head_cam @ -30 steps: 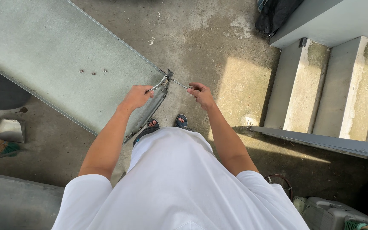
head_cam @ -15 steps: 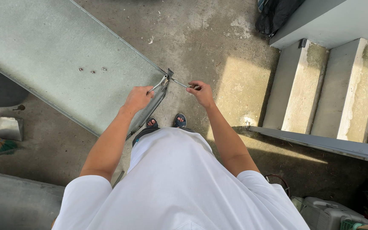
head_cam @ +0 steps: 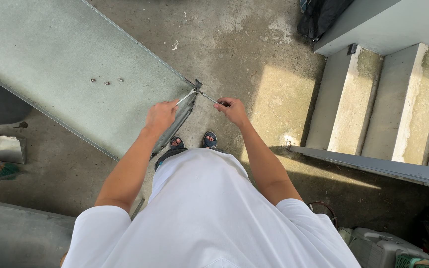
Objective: Repairing a metal shelf by removing and tightening screws and nuts with tools.
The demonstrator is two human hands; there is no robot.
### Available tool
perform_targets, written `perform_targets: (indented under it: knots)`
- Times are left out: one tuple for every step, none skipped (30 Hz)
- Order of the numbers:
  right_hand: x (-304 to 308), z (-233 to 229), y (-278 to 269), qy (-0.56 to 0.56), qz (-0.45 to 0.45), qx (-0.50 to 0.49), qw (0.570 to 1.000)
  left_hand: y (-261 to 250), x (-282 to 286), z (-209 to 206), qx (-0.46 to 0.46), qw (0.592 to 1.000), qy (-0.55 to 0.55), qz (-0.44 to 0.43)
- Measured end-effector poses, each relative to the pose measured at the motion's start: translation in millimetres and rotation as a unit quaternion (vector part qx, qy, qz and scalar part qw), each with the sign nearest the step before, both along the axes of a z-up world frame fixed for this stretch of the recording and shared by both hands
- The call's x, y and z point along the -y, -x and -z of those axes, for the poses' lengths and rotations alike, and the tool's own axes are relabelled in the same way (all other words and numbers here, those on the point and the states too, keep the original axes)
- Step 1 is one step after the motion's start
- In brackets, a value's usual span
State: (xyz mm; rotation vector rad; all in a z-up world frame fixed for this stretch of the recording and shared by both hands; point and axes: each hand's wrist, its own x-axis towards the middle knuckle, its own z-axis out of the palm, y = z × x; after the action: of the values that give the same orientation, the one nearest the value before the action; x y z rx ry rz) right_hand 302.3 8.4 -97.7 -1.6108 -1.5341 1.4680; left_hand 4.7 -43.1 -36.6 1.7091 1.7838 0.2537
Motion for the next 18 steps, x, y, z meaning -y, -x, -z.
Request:
perform_targets:
  knots:
    - [0, -3, 1, 0.000, 0.001, 0.000, 1.000, 2, 0, 2, 0.000, 1.000, 0.000, 0.001]
    - [0, -7, 2, 0.049, 0.007, -0.020, 0.999, 3, 1, 4, -0.015, 0.999, -0.048, 0.011]
    - [1, -10, 1, 0.099, 0.014, -0.039, 0.994, 4, 2, 7, -0.028, 0.995, -0.095, 0.022]
    - [2, -7, 0, 0.099, 0.015, -0.038, 0.994, 4, 0, 2, -0.027, 0.995, -0.095, 0.023]
    - [2, -4, 0, 0.079, 0.013, -0.036, 0.996, 5, -3, -3, 0.006, 0.999, -0.042, -0.003]
    - [2, -2, 0, 0.058, 0.011, -0.033, 0.998, 6, -6, -9, 0.040, 0.999, 0.011, -0.029]
    - [2, -2, 0, 0.058, 0.012, -0.033, 0.998, 5, -6, -9, 0.039, 0.999, 0.012, -0.028]
    - [2, -2, 1, 0.058, 0.015, -0.029, 0.998, 5, -6, -10, 0.039, 0.997, 0.046, -0.040]
    - [2, -2, 1, 0.059, 0.018, -0.024, 0.998, 5, -7, -10, 0.037, 0.995, 0.080, -0.050]
    - [2, -2, 1, 0.058, 0.019, -0.025, 0.998, 6, -6, -4, 0.037, 0.995, 0.080, -0.050]
    - [4, -1, 1, 0.066, 0.019, -0.025, 0.997, 6, -4, 3, -0.002, 0.999, 0.023, -0.025]
    - [5, -1, 0, 0.074, 0.019, -0.025, 0.997, 6, -2, 10, -0.040, 0.999, -0.034, 0.000]
    - [7, 6, 0, 0.075, 0.020, -0.025, 0.997, 5, -3, 3, -0.041, 0.999, -0.033, 0.001]
    - [9, 12, 0, 0.085, 0.032, -0.042, 0.995, 5, -4, -4, -0.030, 0.999, -0.019, -0.010]
    - [9, 19, 0, 0.094, 0.043, -0.059, 0.993, 5, -6, -11, -0.020, 1.000, -0.007, -0.021]
    - [11, 27, 2, 0.093, 0.044, -0.060, 0.993, 9, -6, -9, -0.021, 1.000, -0.007, -0.020]
    - [15, 35, 2, 0.103, 0.064, -0.078, 0.990, 10, -6, -8, 0.004, 0.998, 0.048, -0.051]
    - [18, 42, 2, 0.112, 0.084, -0.097, 0.985, 12, -5, -6, 0.029, 0.991, 0.103, -0.082]
